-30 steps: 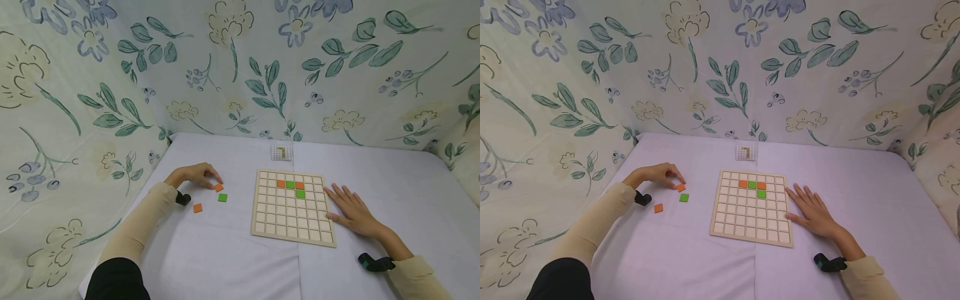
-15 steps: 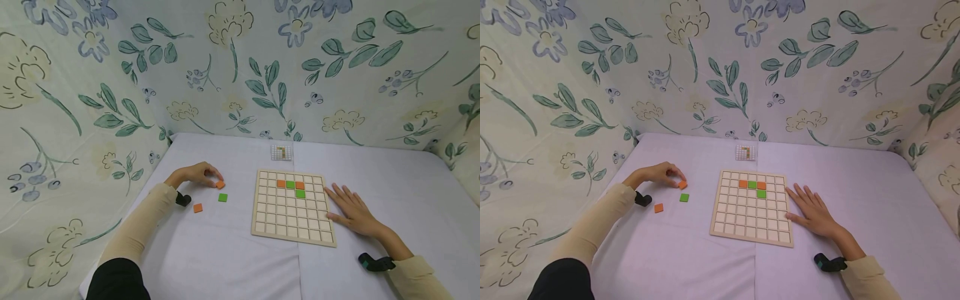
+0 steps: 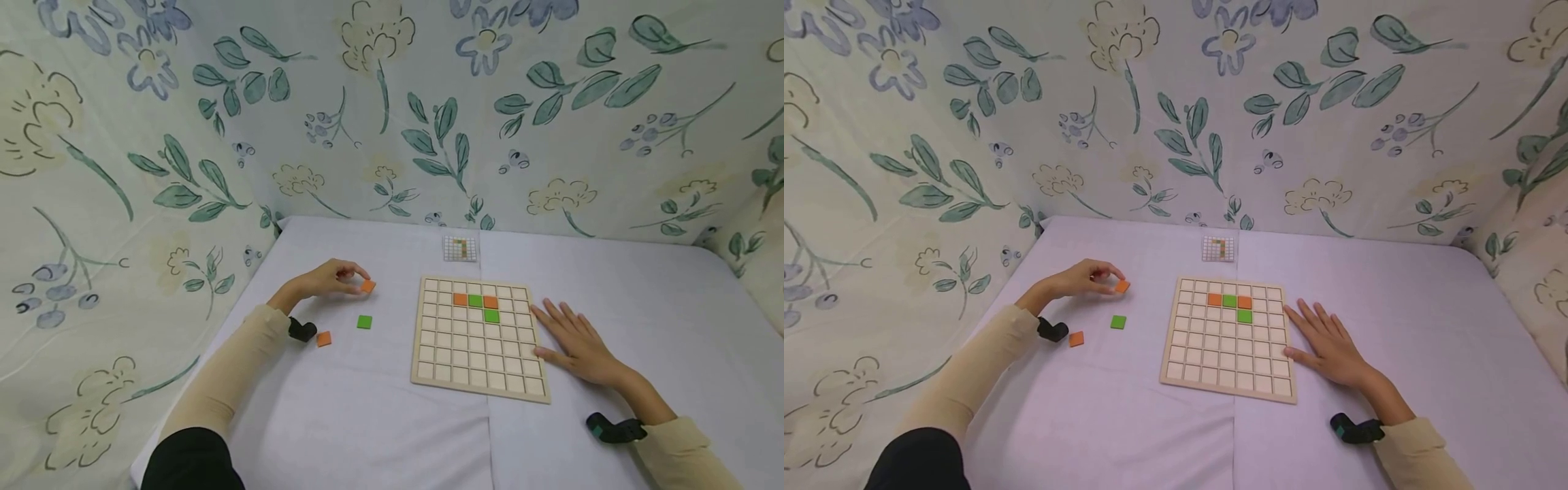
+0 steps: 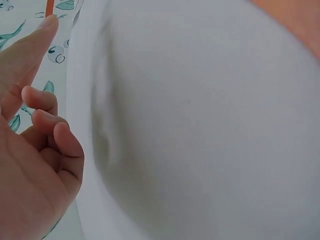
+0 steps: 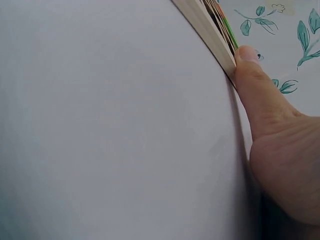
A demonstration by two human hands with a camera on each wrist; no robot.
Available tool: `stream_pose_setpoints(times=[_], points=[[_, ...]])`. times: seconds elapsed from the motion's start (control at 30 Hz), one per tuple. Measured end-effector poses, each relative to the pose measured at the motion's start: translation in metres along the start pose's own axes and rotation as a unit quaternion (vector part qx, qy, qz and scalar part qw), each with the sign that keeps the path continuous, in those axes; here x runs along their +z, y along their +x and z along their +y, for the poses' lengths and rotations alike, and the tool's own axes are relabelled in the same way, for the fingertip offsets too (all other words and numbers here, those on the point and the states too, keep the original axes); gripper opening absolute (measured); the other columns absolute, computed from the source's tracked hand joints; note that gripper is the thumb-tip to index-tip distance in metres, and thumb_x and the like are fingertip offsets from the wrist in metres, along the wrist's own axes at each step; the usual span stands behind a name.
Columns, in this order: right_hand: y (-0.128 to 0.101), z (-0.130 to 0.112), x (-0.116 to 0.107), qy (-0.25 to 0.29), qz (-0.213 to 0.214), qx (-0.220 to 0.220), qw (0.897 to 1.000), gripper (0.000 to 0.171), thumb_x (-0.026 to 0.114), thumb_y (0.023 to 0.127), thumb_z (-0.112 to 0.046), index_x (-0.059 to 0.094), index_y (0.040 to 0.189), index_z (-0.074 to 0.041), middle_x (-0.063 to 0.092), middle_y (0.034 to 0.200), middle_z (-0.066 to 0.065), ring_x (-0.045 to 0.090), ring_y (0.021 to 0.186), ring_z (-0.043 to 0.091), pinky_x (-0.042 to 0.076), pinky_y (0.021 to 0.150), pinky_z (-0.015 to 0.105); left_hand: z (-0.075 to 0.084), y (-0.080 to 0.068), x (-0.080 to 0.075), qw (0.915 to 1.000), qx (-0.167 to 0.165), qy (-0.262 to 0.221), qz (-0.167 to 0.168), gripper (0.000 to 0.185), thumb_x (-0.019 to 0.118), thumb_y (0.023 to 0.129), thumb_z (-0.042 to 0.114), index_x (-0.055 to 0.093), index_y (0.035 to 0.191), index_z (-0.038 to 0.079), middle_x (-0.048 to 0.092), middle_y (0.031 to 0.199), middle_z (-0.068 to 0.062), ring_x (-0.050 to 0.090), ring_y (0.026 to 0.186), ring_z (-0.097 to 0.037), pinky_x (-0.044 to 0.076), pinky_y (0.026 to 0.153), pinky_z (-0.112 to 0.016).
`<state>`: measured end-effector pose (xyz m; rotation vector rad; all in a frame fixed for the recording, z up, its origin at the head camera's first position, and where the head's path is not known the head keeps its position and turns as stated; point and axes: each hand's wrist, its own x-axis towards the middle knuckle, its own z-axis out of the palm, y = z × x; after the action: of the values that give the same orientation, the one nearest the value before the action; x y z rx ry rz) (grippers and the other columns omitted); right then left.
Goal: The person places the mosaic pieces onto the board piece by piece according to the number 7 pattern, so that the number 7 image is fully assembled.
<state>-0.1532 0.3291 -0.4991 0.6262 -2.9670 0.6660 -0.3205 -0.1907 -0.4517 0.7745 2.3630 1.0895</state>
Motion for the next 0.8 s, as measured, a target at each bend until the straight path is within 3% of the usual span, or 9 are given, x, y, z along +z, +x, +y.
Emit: stream_pose_setpoints(times=[0.27, 0.63, 0.8], points=[[0.0, 0.0, -0.001, 0.004, 0.002, -0.003, 1.0, 0.081, 0.066, 0.096, -0.038, 0.023, 0.16, -0.013, 0.014, 0.162, 0.025, 0.002, 0.147, 0.048, -0.006, 0.113, 0.063, 0.019, 0.002, 0.014, 0.9985, -0.02, -0.032, 0.039, 0.033, 0.077, 0.09, 0.017, 0.07, 0.121, 0.01, 0.04, 0.081, -0.004, 0.038, 0.076, -0.019, 0.031, 0.071, -0.032], [0.0, -0.002, -0.001, 0.003, 0.001, -0.004, 1.0, 0.081, 0.066, 0.096, -0.037, 0.023, 0.16, -0.013, 0.014, 0.161, 0.026, 0.002, 0.147, 0.048, -0.005, 0.113, 0.064, 0.044, 0.01, 0.044, 0.993, -0.054, -0.072, 0.076, 0.034, 0.078, 0.088, 0.016, 0.07, 0.12, 0.009, 0.035, 0.078, -0.003, 0.035, 0.073, -0.017, 0.029, 0.067, -0.03], [0.0, -0.002, -0.002, 0.004, 0.002, -0.005, 1.0, 0.081, 0.066, 0.096, -0.037, 0.023, 0.159, -0.013, 0.014, 0.161, 0.026, 0.002, 0.147, 0.049, -0.005, 0.112, 0.064, 0.057, 0.015, 0.056, 0.993, -0.043, -0.074, 0.082, 0.034, 0.078, 0.088, 0.017, 0.07, 0.12, 0.009, 0.033, 0.08, -0.006, 0.034, 0.076, -0.018, 0.028, 0.068, -0.03]])
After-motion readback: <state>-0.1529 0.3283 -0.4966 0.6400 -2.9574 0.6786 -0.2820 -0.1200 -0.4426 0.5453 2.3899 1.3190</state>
